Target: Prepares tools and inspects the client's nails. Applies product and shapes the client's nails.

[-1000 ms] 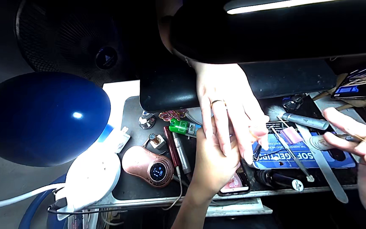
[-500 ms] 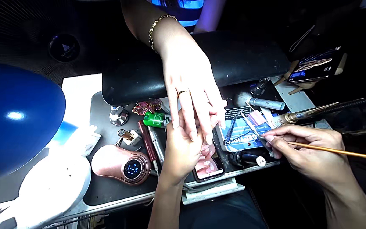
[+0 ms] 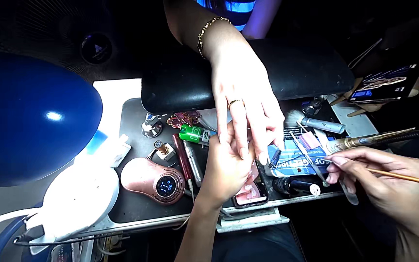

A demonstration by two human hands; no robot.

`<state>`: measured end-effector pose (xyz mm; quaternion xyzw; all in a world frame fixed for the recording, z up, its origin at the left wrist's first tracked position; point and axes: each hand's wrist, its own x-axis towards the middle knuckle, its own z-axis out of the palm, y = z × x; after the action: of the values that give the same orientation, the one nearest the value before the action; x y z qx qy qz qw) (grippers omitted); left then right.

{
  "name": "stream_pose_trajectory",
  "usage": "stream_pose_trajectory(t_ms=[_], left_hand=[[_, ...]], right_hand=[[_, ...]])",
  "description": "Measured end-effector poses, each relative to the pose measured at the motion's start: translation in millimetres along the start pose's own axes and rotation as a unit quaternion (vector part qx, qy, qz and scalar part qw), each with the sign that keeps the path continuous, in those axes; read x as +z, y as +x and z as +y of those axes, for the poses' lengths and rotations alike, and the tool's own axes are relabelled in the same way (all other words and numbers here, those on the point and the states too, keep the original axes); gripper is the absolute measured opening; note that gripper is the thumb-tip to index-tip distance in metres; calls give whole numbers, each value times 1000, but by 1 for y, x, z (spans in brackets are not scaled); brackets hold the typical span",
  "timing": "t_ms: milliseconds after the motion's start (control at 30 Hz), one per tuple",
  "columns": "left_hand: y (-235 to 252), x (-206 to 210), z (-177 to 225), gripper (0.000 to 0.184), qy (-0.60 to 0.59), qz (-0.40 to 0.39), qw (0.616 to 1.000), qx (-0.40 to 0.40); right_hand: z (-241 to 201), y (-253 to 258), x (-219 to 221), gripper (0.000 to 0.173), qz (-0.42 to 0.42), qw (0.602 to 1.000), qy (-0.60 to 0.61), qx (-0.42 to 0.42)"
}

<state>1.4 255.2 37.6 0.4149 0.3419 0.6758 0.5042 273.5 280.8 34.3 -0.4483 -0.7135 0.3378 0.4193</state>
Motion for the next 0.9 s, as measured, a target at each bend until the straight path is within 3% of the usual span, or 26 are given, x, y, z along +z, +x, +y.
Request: stream_pose_trajectory(t_ms=[267,500,800,900], left_hand=[[2,0,3,22,16,-12,999,28],[4,1,6,19,21,-19,999,34],[1,3,10,38,-134,-51,989,-33],[3,7,13,43,-167,-66,984,-14]], right_hand=[[-10,4,-12,19,-23,996,71,-47],[-17,9,0,17,1,993,89,-74],[-52,29,40,9,43,958,117,-257],[-63,39,56,9,29,953,141,-267]])
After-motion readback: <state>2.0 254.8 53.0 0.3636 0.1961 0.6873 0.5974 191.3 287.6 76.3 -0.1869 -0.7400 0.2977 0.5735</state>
